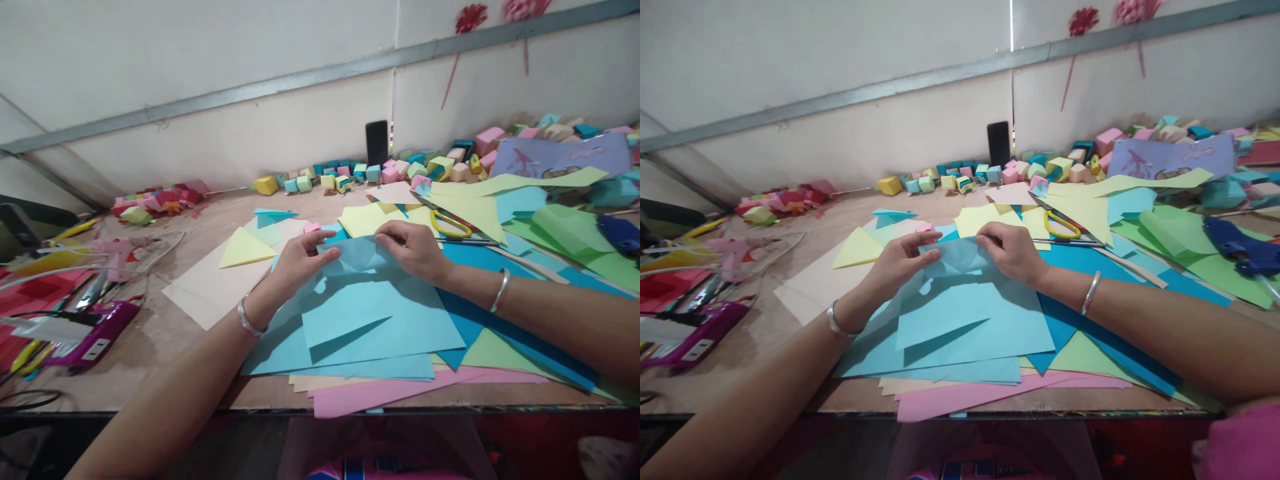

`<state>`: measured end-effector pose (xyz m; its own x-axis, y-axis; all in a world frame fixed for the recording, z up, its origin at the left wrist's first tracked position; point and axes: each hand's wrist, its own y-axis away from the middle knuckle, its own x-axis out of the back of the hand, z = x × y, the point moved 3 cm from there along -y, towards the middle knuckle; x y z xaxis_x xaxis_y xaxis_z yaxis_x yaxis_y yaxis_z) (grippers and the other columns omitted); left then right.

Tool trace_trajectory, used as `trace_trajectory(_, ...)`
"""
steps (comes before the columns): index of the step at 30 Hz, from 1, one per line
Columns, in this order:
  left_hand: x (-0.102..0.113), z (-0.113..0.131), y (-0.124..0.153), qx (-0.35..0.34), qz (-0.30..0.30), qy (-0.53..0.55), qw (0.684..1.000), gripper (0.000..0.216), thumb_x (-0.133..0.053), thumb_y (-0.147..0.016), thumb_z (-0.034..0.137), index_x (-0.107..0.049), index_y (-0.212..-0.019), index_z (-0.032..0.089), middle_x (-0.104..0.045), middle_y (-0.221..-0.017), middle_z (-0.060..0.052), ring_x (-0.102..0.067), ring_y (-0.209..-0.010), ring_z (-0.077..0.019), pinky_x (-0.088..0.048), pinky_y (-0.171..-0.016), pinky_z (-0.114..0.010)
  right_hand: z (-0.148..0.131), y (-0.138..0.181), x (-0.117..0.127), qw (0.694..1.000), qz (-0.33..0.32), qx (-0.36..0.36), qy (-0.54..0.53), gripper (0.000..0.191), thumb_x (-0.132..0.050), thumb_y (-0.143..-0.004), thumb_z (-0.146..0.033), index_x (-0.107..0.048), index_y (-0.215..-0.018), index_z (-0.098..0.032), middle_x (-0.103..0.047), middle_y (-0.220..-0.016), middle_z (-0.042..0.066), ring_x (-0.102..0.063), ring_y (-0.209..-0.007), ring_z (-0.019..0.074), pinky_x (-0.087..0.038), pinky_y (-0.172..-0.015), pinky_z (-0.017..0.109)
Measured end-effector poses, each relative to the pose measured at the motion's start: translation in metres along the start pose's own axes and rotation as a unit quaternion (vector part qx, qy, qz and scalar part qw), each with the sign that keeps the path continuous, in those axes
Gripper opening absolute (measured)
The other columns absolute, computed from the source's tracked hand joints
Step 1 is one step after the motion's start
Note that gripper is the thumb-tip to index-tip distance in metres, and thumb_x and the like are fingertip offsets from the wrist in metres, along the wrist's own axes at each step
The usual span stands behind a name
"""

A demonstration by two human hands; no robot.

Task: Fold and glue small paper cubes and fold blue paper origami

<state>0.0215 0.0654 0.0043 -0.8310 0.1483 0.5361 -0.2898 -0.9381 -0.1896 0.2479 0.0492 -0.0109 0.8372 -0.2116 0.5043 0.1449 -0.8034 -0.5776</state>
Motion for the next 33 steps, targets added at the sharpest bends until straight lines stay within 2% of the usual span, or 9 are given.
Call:
trace_trajectory(4, -0.002, 0.003, 0.001, 0.013, 0.046, 0.14, 0.989, 0.043, -0.084, -0.063, 0.035, -0.057, -0.093, 0.019, -0.06, -0.073, 0.004, -0.059, -0.064, -0.0112, -0.048, -0.057, -0.022, 0.005, -0.002, 0.003, 0.997, 0.043, -0.049, -0.046, 0.021, -0.056, -0.087, -0.034, -0.067, -0.082, -0.017, -0.063, -0.07, 0.001, -0.049, -0.06, 0.0125, -0.036, -0.056, 0.026)
trace_trajectory(7, -0.006, 0.006, 0.003, 0.01, 0.015, 0.191, 0.981, 0.036, -0.085, -0.063, 0.032, -0.057, -0.081, 0.018, -0.063, -0.076, 0.002, -0.062, -0.069, -0.0117, -0.051, -0.064, -0.023, 0.009, -0.004, 0.004, 0.99, 0.067, -0.091, -0.085, 0.022, -0.057, -0.085, -0.036, -0.065, -0.08, -0.016, -0.059, -0.066, 0.0, -0.046, -0.058, 0.0119, -0.034, -0.053, 0.026)
trace_trajectory(13, -0.013, 0.0, 0.006, 0.055, -0.069, 0.148, 0.985, 0.03, -0.077, -0.073, 0.042, -0.075, -0.086, 0.015, -0.073, -0.083, -0.007, -0.065, -0.076, -0.0173, -0.054, -0.07, -0.03, 0.012, -0.005, 0.003, 0.986, 0.062, -0.109, -0.114, 0.021, -0.059, -0.082, -0.035, -0.065, -0.08, -0.015, -0.056, -0.065, 0.0, -0.044, -0.058, 0.0115, -0.033, -0.052, 0.026)
trace_trajectory(16, -0.01, 0.003, 0.007, 0.011, -0.041, 0.107, 0.993, 0.026, -0.075, -0.075, 0.041, -0.073, -0.07, 0.015, -0.069, -0.07, -0.004, -0.06, -0.065, -0.0147, -0.048, -0.06, -0.027, 0.012, -0.006, 0.0, 0.98, 0.049, -0.134, -0.141, 0.021, -0.061, -0.079, -0.036, -0.064, -0.078, -0.016, -0.057, -0.064, 0.0, -0.045, -0.058, 0.0118, -0.033, -0.052, 0.026)
trace_trajectory(19, -0.006, 0.011, 0.009, -0.073, 0.027, 0.045, 0.996, 0.04, -0.08, -0.069, 0.036, -0.056, -0.045, 0.016, -0.054, -0.054, 0.001, -0.046, -0.053, -0.0101, -0.036, -0.05, -0.025, 0.015, -0.006, -0.005, 0.966, 0.036, -0.2, -0.162, 0.022, -0.062, -0.076, -0.037, -0.063, -0.072, -0.016, -0.054, -0.058, -0.001, -0.042, -0.053, 0.0114, -0.031, -0.048, 0.026)
trace_trajectory(21, -0.006, 0.013, 0.01, -0.075, 0.038, 0.029, 0.996, 0.044, -0.081, -0.067, 0.035, -0.051, -0.042, 0.016, -0.049, -0.051, 0.002, -0.043, -0.051, -0.0093, -0.033, -0.048, -0.025, 0.017, -0.005, -0.006, 0.961, 0.036, -0.22, -0.161, 0.023, -0.062, -0.075, -0.038, -0.064, -0.07, -0.016, -0.054, -0.058, -0.001, -0.042, -0.052, 0.0114, -0.031, -0.047, 0.026)
trace_trajectory(24, -0.007, 0.008, 0.008, -0.011, 0.019, 0.119, 0.993, 0.029, -0.079, -0.07, 0.039, -0.064, -0.06, 0.016, -0.056, -0.058, 0.001, -0.051, -0.056, -0.011, -0.042, -0.054, -0.025, 0.015, -0.005, -0.002, 0.979, 0.049, -0.153, -0.125, 0.02, -0.062, -0.078, -0.036, -0.065, -0.074, -0.016, -0.058, -0.064, 0.0, -0.045, -0.057, 0.0121, -0.034, -0.051, 0.026)
trace_trajectory(27, -0.004, 0.003, 0.004, 0.028, 0.053, 0.204, 0.977, 0.029, -0.077, -0.073, 0.042, -0.064, -0.069, 0.016, -0.058, -0.064, 0.001, -0.054, -0.059, -0.0099, -0.048, -0.059, -0.024, 0.009, -0.003, 0.003, 0.995, 0.059, -0.057, -0.058, 0.018, -0.058, -0.084, -0.033, -0.065, -0.079, -0.017, -0.061, -0.068, 0.001, -0.047, -0.059, 0.0121, -0.036, -0.055, 0.026)
trace_trajectory(33, 0.002, 0.006, 0.003, -0.011, 0.123, 0.199, 0.972, 0.024, -0.082, -0.063, 0.024, -0.061, -0.073, 0.017, -0.062, -0.069, 0.001, -0.056, -0.059, -0.009, -0.046, -0.053, -0.021, -0.002, 0.001, 0.002, 0.999, 0.045, 0.007, -0.013, 0.018, -0.057, -0.087, -0.031, -0.067, -0.082, -0.018, -0.066, -0.072, 0.002, -0.049, -0.06, 0.0122, -0.039, -0.058, 0.025)
